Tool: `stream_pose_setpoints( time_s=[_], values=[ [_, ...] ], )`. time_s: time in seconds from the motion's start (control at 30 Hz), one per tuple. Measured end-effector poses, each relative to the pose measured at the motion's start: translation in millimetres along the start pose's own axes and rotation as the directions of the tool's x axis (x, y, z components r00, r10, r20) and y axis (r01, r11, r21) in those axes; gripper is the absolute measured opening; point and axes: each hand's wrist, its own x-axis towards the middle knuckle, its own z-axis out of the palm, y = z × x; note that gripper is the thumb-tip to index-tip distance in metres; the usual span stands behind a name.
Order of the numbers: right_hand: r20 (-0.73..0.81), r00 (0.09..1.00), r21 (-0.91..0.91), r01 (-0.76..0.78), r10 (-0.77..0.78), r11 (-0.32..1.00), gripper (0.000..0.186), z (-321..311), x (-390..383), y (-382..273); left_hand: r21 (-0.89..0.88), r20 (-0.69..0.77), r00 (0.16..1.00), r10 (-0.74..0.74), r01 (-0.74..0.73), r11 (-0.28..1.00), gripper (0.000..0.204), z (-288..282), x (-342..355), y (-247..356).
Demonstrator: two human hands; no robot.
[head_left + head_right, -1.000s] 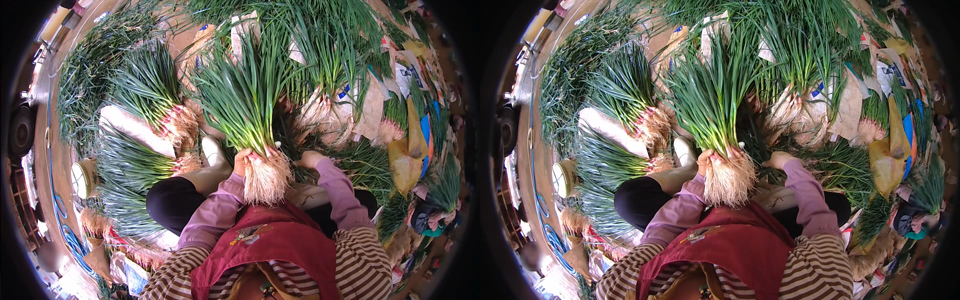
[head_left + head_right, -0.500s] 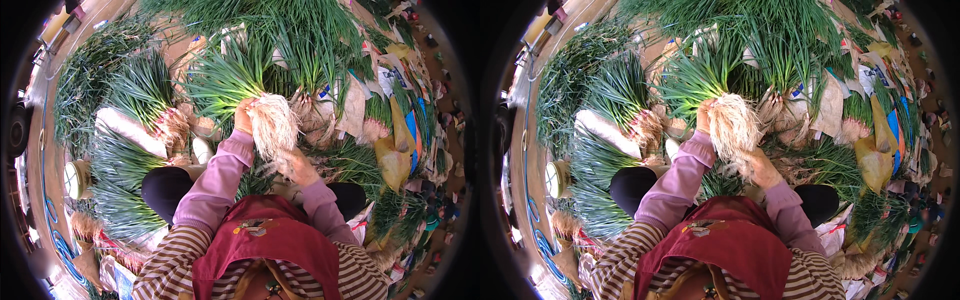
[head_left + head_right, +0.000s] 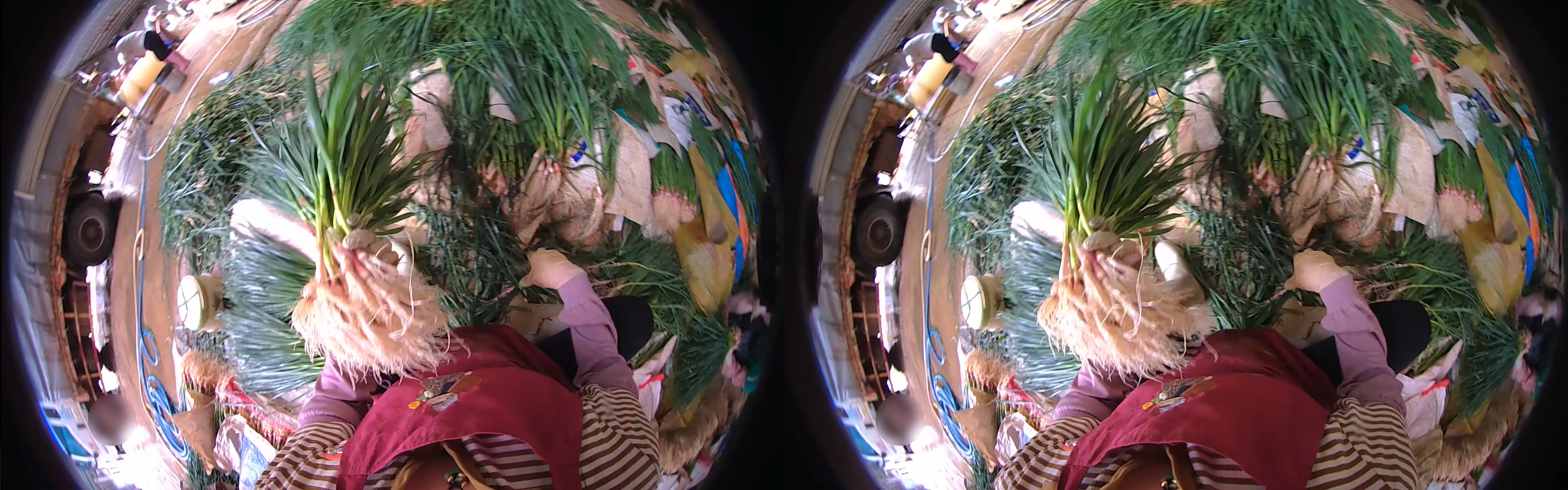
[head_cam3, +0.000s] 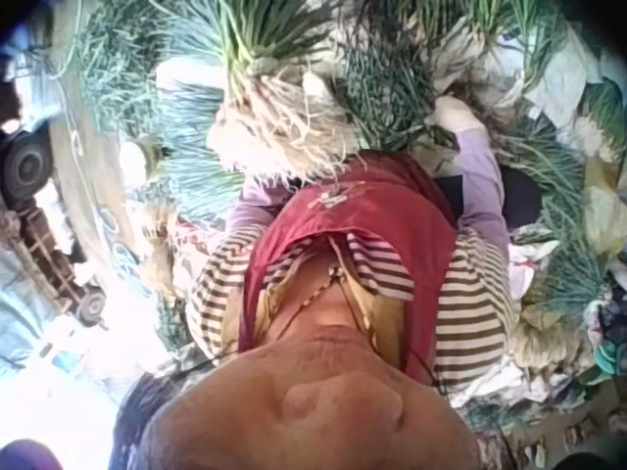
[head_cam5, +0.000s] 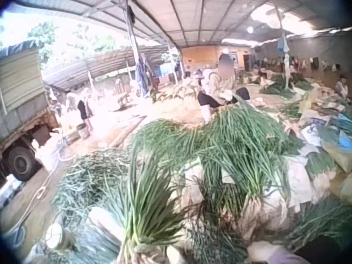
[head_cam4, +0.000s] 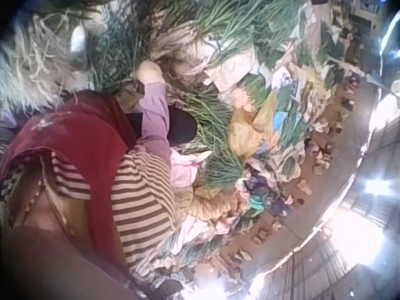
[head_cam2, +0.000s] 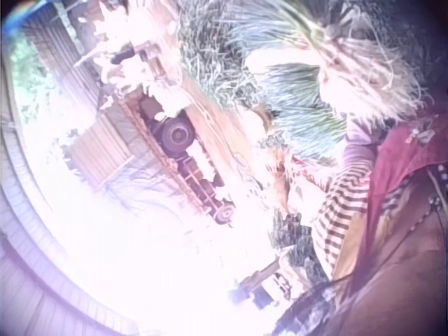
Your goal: The person cleans green onions by hand, removing the outer layers, and organizes them into a bunch on the floor.
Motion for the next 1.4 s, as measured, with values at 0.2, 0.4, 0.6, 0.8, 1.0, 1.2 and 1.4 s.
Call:
stream_pose_setpoints(
  time_s=[0.2, 0.4, 0.6, 0.8, 1.0, 1.2, 1.4],
  values=[
    [-0.370, 0.918, 0.635, 0.360, -0.140, 0.684, 0.033, -14, 50, -62, 0.065, 0.185, 0.982, 0.044, -0.057, 0.996, 0.045, 39, -22, 26],
    [-0.662, 0.667, 0.672, 0.730, -0.343, 0.122, 0.035, -112, -22, -178, 0.092, 0.298, 0.947, 0.118, -0.151, 0.984, 0.052, 51, -51, 47],
    [-0.823, 0.245, 0.106, 0.953, -0.512, 0.285, 0.042, -141, 0, -285, 0.112, 0.334, 0.924, 0.185, -0.233, 0.966, 0.059, 73, -80, 55],
    [-0.739, 0.318, -0.057, 0.848, -0.594, 0.526, 0.044, -140, -3, -320, 0.088, 0.388, 0.900, 0.198, -0.250, 0.964, 0.067, 61, -95, 67],
    [-0.700, -0.057, -0.504, 0.746, -0.712, 0.436, 0.013, -143, -2, -344, 0.028, 0.475, 0.868, 0.147, -0.182, 0.983, 0.075, 63, -104, 89],
    [-0.628, 0.113, -0.523, 0.671, -0.770, 0.526, 0.019, -120, 24, -347, 0.094, 0.237, 0.919, 0.315, -0.344, 0.934, 0.053, 96, -99, 63],
    [-0.797, 0.363, -0.257, 0.520, -0.483, 0.815, 0.031, -141, 101, -293, 0.098, 0.284, 0.900, 0.330, -0.370, 0.924, 0.059, 96, -123, 59]
  ],
)
